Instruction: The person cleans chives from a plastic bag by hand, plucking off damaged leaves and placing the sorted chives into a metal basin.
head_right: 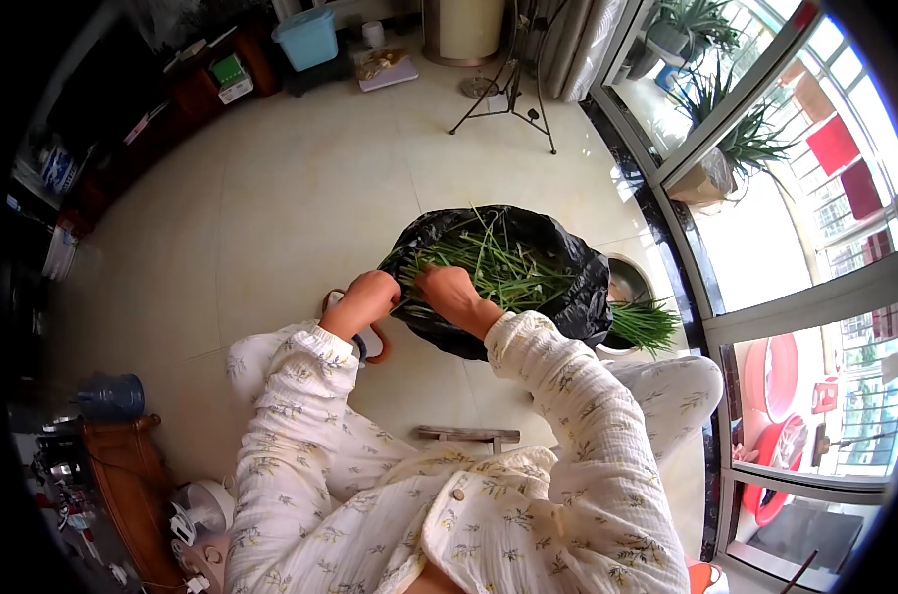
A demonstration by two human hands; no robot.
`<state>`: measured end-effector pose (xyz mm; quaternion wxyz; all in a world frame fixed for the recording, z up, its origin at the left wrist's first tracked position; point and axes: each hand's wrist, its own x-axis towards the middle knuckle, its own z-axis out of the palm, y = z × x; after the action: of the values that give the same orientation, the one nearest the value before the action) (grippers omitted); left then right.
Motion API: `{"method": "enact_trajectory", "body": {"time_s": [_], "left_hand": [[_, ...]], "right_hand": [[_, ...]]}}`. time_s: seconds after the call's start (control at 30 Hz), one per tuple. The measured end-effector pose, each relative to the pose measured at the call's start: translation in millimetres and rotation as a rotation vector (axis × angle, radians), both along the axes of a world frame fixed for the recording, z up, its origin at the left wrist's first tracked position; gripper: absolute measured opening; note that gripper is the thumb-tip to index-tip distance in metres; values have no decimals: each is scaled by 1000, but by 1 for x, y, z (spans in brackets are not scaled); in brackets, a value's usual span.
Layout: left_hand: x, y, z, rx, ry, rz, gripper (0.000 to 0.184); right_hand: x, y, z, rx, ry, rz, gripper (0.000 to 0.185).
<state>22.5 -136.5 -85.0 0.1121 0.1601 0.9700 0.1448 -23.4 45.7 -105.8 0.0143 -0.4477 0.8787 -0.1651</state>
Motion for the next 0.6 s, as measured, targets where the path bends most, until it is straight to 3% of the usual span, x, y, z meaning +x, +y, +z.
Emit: {"method": "enact_trajectory", "body": {"time_s": [0.17, 0.27, 0.47, 0.6], "left_hand": [[-1, 2, 9, 31, 38, 41, 16], [-3, -5, 12, 83, 86, 87, 14], [-10, -3, 27, 146, 101, 157, 15], [-19, 19, 39, 624, 55, 199, 24]], "right_hand": [[7, -12, -14, 132, 95, -139, 13], [3, -6, 4, 105, 30, -117, 15], [-21, 39, 62, -169, -216, -147, 16], [-29, 68, 104, -323, -366, -193, 16]]}}
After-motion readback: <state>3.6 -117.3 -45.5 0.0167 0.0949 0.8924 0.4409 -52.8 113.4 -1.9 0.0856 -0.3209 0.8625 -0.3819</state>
